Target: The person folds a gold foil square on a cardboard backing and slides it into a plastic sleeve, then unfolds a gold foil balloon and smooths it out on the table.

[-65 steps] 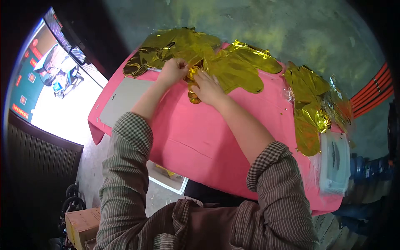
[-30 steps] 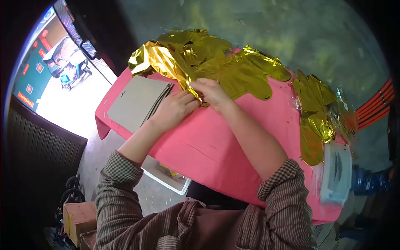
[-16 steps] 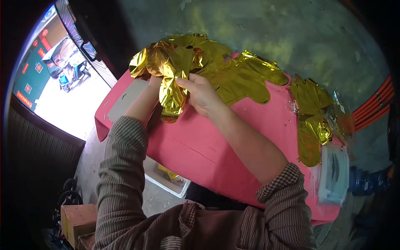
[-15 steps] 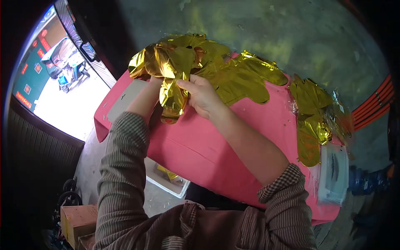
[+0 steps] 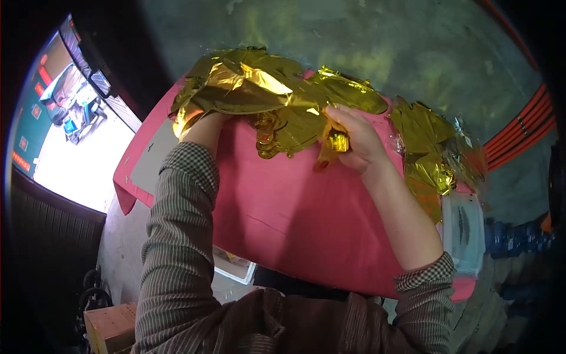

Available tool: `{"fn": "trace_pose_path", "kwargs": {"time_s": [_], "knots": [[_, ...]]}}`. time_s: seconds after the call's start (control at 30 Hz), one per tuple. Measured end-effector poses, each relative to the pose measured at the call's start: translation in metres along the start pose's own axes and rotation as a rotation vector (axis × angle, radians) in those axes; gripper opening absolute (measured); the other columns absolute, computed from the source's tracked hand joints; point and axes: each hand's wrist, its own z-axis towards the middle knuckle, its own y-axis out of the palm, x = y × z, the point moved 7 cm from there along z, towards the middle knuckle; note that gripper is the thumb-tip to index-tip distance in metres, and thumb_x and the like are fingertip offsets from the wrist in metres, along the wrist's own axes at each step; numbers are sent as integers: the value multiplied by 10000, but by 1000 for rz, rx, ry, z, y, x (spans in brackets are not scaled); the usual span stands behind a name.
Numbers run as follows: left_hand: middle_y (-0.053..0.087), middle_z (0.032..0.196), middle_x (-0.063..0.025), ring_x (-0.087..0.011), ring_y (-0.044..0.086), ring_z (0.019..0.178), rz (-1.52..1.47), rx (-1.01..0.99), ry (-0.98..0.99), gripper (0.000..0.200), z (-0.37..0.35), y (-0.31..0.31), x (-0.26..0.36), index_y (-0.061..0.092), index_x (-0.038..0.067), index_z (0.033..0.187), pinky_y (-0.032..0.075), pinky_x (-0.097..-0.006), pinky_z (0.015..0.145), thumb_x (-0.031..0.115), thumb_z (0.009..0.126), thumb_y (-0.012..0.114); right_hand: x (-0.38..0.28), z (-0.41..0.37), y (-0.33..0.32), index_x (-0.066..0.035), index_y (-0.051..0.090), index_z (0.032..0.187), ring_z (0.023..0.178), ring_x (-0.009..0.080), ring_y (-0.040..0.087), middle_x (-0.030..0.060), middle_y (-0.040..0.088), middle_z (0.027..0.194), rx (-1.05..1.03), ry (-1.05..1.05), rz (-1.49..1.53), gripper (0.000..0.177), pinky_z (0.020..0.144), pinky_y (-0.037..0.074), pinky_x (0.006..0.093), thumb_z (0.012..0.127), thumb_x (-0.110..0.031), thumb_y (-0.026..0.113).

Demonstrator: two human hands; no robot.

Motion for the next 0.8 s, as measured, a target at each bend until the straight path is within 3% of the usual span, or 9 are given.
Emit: {"fn": "trace_pose_path", "kwargs": {"time_s": [0.07, 0.13, 0.23, 0.27, 0.33, 0.47, 0.63, 0.7, 0.8], "knots": [[573, 1157, -115, -221, 536, 1060, 19, 5, -3, 362, -21, -11, -6, 537, 67, 1212, 442, -352, 919, 262, 908, 525, -4, 2, -5, -87, 558, 947, 650, 108, 574, 9, 564, 805, -3, -8, 44, 133, 564, 495, 286, 901, -208, 590], [574, 1163, -111, -215, 537, 1063, 42, 13, -5, 360, 8, -16, 8, 538, 69, 1214, 442, -349, 923, 270, 916, 522, -3, 3, -2, -102, 558, 928, 627, 110, 551, 0, 536, 777, -69, 12, 43, 120, 552, 491, 295, 890, -204, 608], [576, 1172, -106, -205, 540, 1068, 68, 8, -15, 359, -28, -23, 9, 539, 72, 1217, 443, -344, 929, 283, 928, 516, -6, -5, -1, -102, 570, 948, 636, 115, 540, 0, 529, 778, -105, -42, -9, 130, 557, 490, 304, 888, -208, 612], [577, 1175, -104, -202, 540, 1070, 78, 4, -17, 359, -6, -20, 15, 539, 73, 1218, 443, -342, 931, 287, 932, 514, -9, -9, 0, -102, 570, 948, 636, 115, 540, 0, 529, 778, -105, -42, -5, 130, 557, 490, 304, 888, -208, 612], [579, 1182, -100, -196, 542, 1074, 95, -1, -14, 358, -20, -28, 9, 540, 75, 1221, 444, -339, 935, 296, 940, 511, -23, -20, -21, -92, 579, 974, 628, 115, 541, 3, 528, 771, 235, -79, 55, 162, 546, 481, 296, 882, -219, 618], [493, 1325, -115, -272, 476, 1202, 32, 140, -180, 481, -29, -34, -35, 501, 97, 1285, 381, -354, 1029, 359, 886, 561, 20, -7, -60, -94, 583, 987, 636, 120, 550, 5, 531, 763, 28, 39, 61, 155, 556, 483, 303, 883, -207, 601], [495, 1320, -121, -265, 483, 1192, -499, 158, -334, 477, 2, -13, -56, 473, 87, 1304, 393, -347, 1015, 321, 896, 558, 62, -14, -43, -72, 575, 902, 690, 94, 537, -2, 553, 785, 153, 82, 82, 87, 618, 480, 269, 900, -158, 559], [496, 1318, -123, -262, 485, 1187, -708, 147, -390, 477, 23, 1, -64, 462, 83, 1311, 398, -344, 1010, 305, 900, 557, 70, -15, -31, -34, 581, 1013, 783, 96, 590, 28, 614, 888, -4, 152, 44, 179, 697, 495, 252, 912, -179, 551], [498, 1316, -126, -258, 489, 1181, -1038, 133, -479, 477, 45, 24, -79, 445, 77, 1322, 405, -339, 1001, 282, 906, 556, 78, -15, -19, -40, 581, 1008, 801, 86, 595, 34, 627, 915, -38, 169, 34, 171, 707, 501, 256, 928, -182, 530]]}}
